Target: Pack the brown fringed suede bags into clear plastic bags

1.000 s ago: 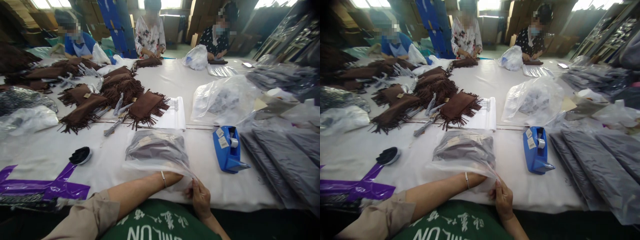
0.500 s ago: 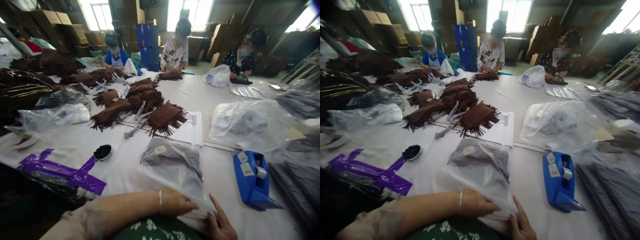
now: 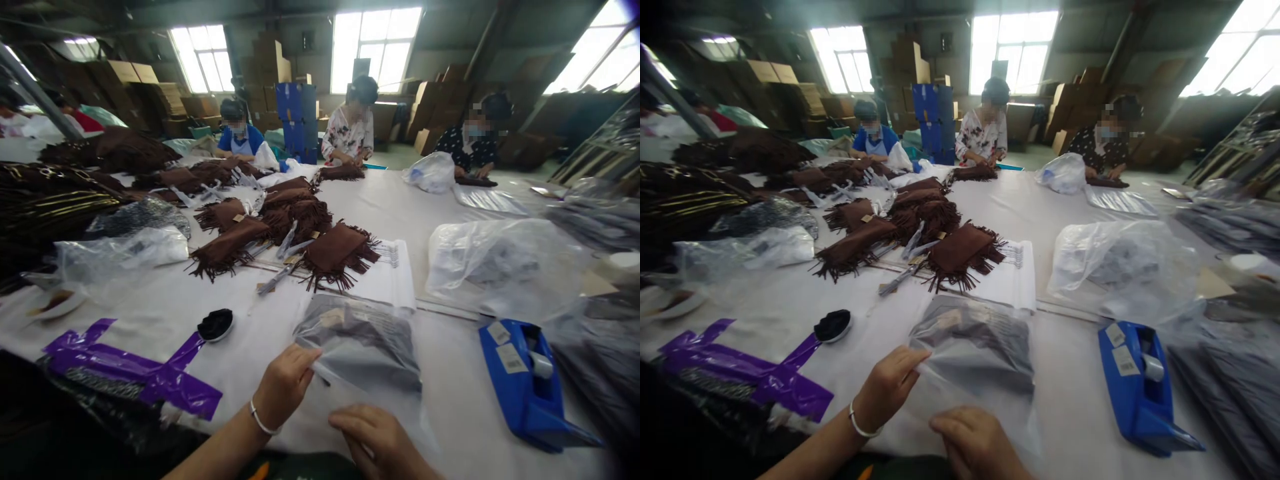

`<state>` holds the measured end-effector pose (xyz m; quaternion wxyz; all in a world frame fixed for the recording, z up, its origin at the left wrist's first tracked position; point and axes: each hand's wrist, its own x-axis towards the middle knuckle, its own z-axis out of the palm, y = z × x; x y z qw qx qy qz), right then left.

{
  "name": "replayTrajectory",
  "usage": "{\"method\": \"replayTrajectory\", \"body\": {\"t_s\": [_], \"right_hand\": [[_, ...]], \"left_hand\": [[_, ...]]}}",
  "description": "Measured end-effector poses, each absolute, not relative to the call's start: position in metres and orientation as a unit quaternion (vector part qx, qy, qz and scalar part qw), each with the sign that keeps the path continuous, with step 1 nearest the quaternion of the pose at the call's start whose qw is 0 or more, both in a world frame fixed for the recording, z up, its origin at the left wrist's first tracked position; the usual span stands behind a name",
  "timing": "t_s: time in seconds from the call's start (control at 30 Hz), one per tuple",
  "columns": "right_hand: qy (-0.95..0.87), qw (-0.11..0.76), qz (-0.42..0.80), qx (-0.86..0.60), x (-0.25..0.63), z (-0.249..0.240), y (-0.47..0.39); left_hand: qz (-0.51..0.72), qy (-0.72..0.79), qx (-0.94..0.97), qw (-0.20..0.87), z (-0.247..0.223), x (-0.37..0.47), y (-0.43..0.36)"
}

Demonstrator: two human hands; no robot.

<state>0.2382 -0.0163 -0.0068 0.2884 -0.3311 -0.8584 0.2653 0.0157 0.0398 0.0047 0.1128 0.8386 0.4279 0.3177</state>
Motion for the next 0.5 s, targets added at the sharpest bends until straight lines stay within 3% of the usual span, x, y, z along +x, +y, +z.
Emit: {"method": "replayTrajectory", "body": {"t_s": [0.13,0.3,0.5], "right_hand": [[-0.820,0.241,0.184,-0.485,0.189,-0.033,0.019],[-0.841,0.221,0.126,-0.477,0.163,-0.075,0.047],[-0.883,0.185,0.119,-0.415,0.206,-0.094,0.075]], "left_hand": [[0.338,0.397,0.848,0.094,0.008,0.013,0.034],[0.224,0.418,0.878,0.059,-0.017,-0.010,0.030],[0.181,0.344,0.914,0.112,-0.050,-0.037,0.018]]}}
